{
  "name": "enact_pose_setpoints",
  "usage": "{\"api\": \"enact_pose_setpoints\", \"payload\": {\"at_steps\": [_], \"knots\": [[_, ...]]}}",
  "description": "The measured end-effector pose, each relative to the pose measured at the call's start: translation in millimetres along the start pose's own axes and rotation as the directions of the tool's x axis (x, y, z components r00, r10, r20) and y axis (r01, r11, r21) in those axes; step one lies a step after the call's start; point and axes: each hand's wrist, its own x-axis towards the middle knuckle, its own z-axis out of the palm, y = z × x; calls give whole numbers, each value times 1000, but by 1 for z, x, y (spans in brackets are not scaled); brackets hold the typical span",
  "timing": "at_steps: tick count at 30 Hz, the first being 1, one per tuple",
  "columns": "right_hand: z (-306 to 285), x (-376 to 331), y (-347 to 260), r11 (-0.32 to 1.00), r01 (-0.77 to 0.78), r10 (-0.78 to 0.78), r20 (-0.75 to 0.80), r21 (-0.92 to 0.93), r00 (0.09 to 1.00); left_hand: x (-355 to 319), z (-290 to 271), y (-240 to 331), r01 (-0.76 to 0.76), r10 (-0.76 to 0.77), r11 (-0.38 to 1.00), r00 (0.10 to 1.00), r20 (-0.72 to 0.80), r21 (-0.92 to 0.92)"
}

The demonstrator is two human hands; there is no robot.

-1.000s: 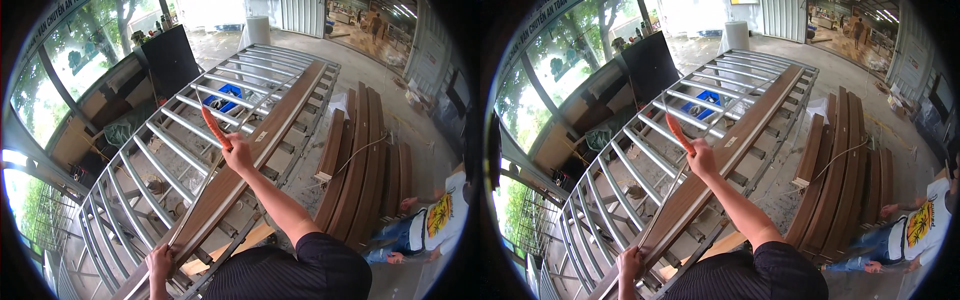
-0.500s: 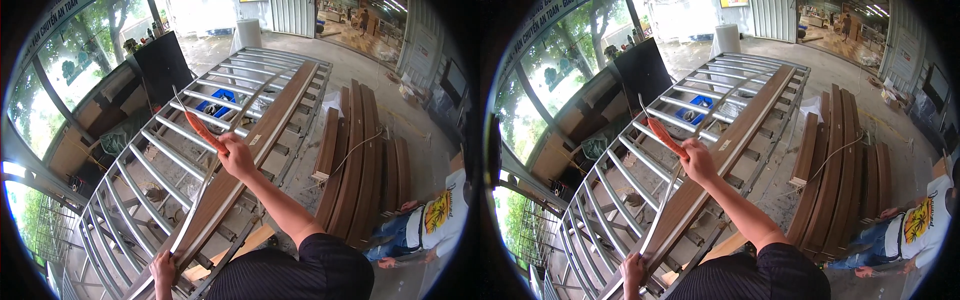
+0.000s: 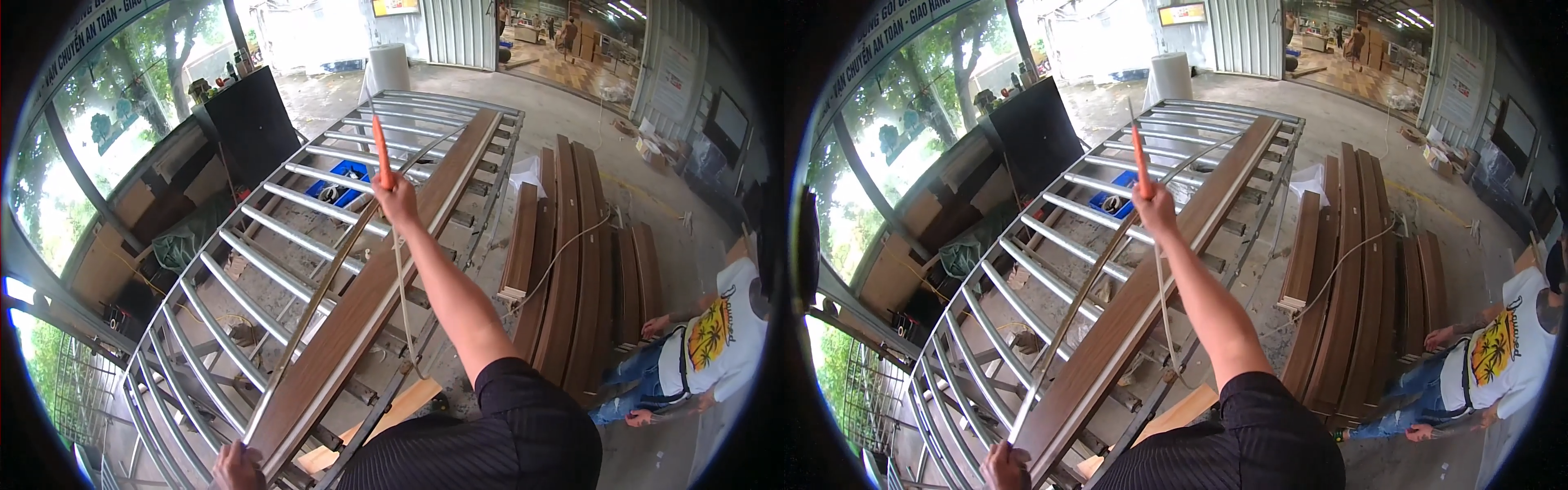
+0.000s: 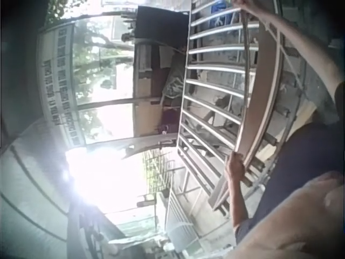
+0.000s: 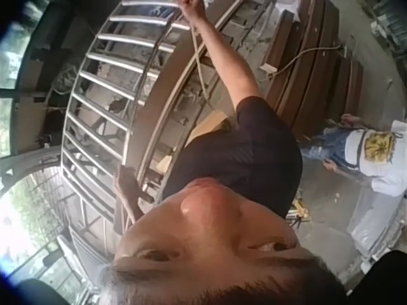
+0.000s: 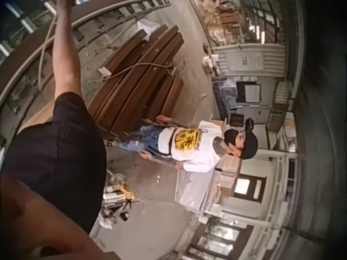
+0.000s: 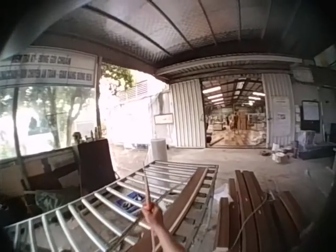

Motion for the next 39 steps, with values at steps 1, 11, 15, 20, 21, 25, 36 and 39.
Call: {"api": "enact_pose_setpoints", "payload": {"at_steps": [1, 11, 15, 20, 21, 25, 36, 39], "knots": [[-11, 24, 9, 989, 118, -120, -13, -84, 993, 3, -19, 22, 140, -138, 986, 990, 27, -86], [-20, 108, -44, 864, 426, -426, 60, -267, 903, 0, 23, -2, 203, -207, 978, 966, -156, -39], [-54, 127, -9, 761, 536, -553, 67, -366, 831, 6, 89, -115, 377, -373, 864, 924, 76, -334], [-77, 122, 42, 887, 270, -225, 160, -374, 961, -4, 85, -123, -72, -161, 741, 946, 280, 667], [-80, 120, 55, 894, 198, -129, 193, -403, 973, -1, 54, -67, 74, -213, 787, 965, 156, 612], [-68, 103, 87, 913, 142, -63, 211, -383, 976, -27, 75, -133, 249, -297, 815, 955, 9, 524], [-73, 85, 133, 921, 85, 29, 285, -380, 958, -8, 66, -96, 473, -435, 849, 879, -196, 235], [-76, 81, 128, 918, 1, 142, 330, -397, 933, -12, 66, -93, 478, -444, 873, 862, -243, 101]]}}
